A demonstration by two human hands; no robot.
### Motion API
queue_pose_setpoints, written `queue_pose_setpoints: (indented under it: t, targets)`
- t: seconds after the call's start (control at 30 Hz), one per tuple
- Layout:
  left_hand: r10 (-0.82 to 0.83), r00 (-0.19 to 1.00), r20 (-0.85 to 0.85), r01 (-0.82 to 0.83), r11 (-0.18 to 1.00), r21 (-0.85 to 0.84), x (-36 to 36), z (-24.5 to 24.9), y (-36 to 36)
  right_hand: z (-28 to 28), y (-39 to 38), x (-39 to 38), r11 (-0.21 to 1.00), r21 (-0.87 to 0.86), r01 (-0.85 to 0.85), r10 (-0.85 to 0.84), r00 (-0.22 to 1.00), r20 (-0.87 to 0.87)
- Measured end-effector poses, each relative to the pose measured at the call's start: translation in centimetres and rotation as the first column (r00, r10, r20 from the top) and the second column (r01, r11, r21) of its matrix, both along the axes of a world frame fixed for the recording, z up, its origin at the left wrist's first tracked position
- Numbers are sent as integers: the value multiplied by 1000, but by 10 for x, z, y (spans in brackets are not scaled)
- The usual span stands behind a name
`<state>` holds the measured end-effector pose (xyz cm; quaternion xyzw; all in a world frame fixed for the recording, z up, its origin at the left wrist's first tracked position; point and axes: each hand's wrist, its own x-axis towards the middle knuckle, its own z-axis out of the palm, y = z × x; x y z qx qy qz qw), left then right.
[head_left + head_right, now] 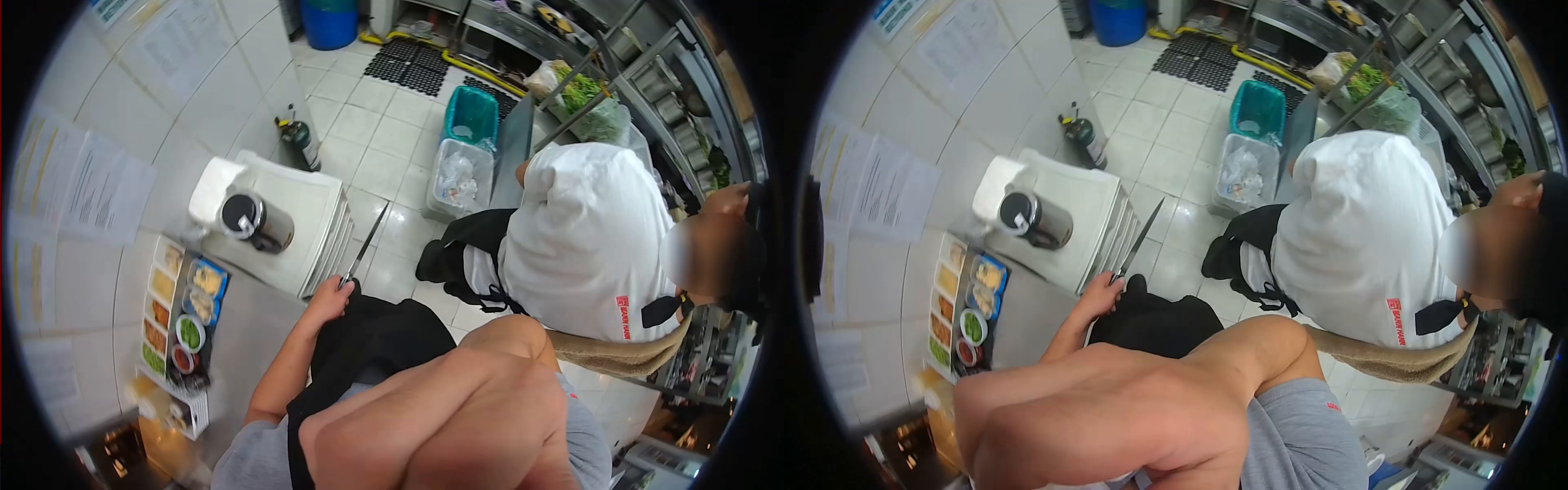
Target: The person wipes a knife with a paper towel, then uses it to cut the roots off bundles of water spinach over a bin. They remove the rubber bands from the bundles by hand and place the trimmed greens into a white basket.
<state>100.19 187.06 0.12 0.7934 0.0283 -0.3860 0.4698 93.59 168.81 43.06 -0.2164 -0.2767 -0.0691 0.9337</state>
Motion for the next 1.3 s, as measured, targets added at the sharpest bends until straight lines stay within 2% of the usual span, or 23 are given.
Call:
queue_pose_setpoints:
  t: [0.07, 0.13, 0.17, 0.2, 0.23, 0.27, 0.3, 0.37, 0.4, 0.43, 0.47, 0.5, 0.53, 0.57, 0.67, 0.8, 0.9, 0.97, 1.1, 1.13, 1.17, 1.23, 1.3]
  targets:
    - [-27, 1000, -8, 27, 1000, -15, 31, -15, 5, -6, 12, 29, 994, -106, 2, 6, 998, 70]
    - [-110, 993, 36, 110, 994, 3, 62, -22, 2, -10, 41, 62, 900, 145, 410, -425, 901, 90]
    - [-159, 984, 80, 157, 987, 33, 77, -21, 3, -19, 13, 59, 897, 150, 415, -431, 897, 95]
    - [-240, 960, 146, 231, 970, 74, 92, -42, 3, -34, -42, 42, 958, -155, 241, -223, 967, 126]
    - [-246, 957, 153, 239, 969, 69, 103, -46, -2, -9, -54, 63, 890, -453, 49, -10, 996, 88]
    - [-306, 925, 225, 299, 952, 66, 116, -51, -8, 15, -2, 49, 845, -232, 482, -524, 833, -177]
    - [-356, 886, 297, 352, 934, 68, 129, -53, -16, 12, -4, 64, 846, -238, 476, -518, 840, -161]
    - [-361, 879, 312, 367, 929, 41, 152, -44, -41, 3, -16, 87, 705, -266, 657, -644, 751, 148]
    - [-363, 902, 235, 361, 931, 53, 158, -40, -52, 47, 25, 101, 513, -270, 815, -858, 473, -200]
    - [-361, 919, 158, 353, 933, 72, 167, -38, -62, 38, 9, 111, 497, -277, 822, -867, 461, -188]
    - [-383, 894, 233, 370, 924, 97, 174, -43, -71, 19, -18, 128, 676, -143, 723, -724, 688, 57]
    - [-395, 886, 244, 383, 919, 98, 181, -37, -80, -1, -38, 140, 831, -67, 552, -506, 802, 317]
    - [-351, 922, 164, 348, 936, 53, 187, -22, -91, -18, -31, 158, 786, 126, 605, -603, 705, 373]
    - [-305, 949, 80, 305, 952, 9, 192, -14, -102, -17, -46, 161, 782, 125, 610, -605, 698, 382]
    - [-317, 931, 183, 325, 946, -15, 211, -28, -122, -13, -99, 171, 960, -161, 230, -170, 932, 320]
    - [-231, 971, 68, 235, 971, -52, 231, -1, -135, -9, -101, 194, 872, -98, 479, -429, 847, 313]
    - [-232, 964, 131, 239, 970, -38, 265, -6, -144, -28, -126, 253, 860, -137, 492, -370, 785, 497]
    - [-267, 950, 163, 275, 961, -24, 290, -15, -155, -28, -148, 290, 726, -184, 663, -470, 673, 571]
    - [-243, 968, 62, 245, 969, -34, 372, -28, -183, -68, -190, 406, 20, -393, 919, -405, 367, 837]
    - [-217, 976, 12, 218, 976, -29, 381, -30, -180, -90, -193, 438, 504, -571, 648, -533, 754, 385]
    - [-177, 984, -29, 176, 984, -38, 397, -34, -184, -114, -204, 482, 746, -499, 441, -490, 871, 38]
    - [-173, 985, -10, 172, 984, -45, 439, -49, -191, -171, -243, 561, 941, -247, 232, -284, 937, -201]
    - [-174, 978, 119, 177, 984, -14, 489, -70, -205, -218, -269, 608, 974, -141, 179, -220, 894, -389]
